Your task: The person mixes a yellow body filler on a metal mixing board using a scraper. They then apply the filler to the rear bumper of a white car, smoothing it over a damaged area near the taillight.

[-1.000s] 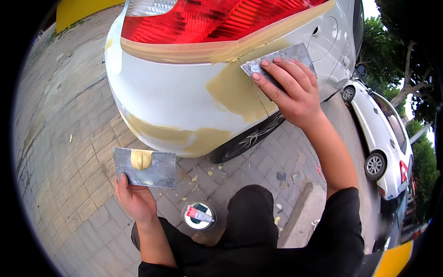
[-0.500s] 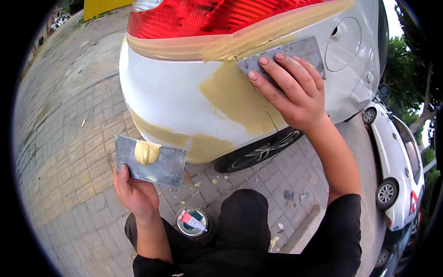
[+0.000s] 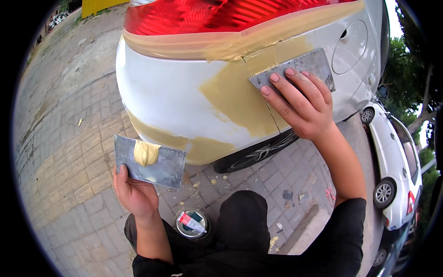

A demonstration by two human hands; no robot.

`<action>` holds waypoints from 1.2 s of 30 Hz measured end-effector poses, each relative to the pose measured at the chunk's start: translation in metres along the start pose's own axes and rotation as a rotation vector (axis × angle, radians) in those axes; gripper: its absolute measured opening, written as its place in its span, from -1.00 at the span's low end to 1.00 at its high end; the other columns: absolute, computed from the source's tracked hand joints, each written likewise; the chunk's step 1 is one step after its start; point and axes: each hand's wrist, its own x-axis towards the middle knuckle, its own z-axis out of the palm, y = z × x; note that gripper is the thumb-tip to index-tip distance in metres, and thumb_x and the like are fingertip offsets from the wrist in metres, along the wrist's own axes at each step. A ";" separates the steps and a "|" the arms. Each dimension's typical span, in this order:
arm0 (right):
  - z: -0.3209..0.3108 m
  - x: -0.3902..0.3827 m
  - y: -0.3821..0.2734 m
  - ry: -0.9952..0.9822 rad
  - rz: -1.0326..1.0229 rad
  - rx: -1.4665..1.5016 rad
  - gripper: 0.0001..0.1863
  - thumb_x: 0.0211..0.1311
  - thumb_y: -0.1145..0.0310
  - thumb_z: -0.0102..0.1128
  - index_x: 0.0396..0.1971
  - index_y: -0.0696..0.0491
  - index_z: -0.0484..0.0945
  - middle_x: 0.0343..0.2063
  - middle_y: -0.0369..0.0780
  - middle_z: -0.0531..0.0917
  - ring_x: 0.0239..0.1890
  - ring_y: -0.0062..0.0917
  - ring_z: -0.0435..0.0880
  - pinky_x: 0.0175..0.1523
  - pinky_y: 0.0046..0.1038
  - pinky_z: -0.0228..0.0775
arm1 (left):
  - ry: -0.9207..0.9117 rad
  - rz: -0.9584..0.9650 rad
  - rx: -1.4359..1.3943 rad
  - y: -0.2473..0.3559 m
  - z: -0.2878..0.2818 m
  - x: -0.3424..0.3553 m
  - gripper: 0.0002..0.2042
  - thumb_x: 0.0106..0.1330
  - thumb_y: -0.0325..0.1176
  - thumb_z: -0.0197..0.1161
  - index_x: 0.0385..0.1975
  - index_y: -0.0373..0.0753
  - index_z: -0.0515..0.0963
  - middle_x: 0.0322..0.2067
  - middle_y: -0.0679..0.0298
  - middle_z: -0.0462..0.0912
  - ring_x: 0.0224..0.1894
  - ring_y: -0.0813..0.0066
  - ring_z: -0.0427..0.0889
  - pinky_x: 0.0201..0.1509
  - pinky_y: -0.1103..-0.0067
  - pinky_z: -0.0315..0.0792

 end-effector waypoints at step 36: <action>0.012 -0.013 -0.017 -0.061 0.016 0.122 -0.67 0.14 0.36 0.18 -0.06 -0.14 0.68 0.01 -0.35 0.60 0.10 -0.38 0.53 0.29 -0.20 0.32 | -0.116 -0.080 -0.061 -0.009 -0.012 0.000 -0.69 0.47 -0.30 -0.12 0.03 -0.36 0.43 0.04 0.16 0.57 0.12 0.39 0.51 0.25 0.39 0.30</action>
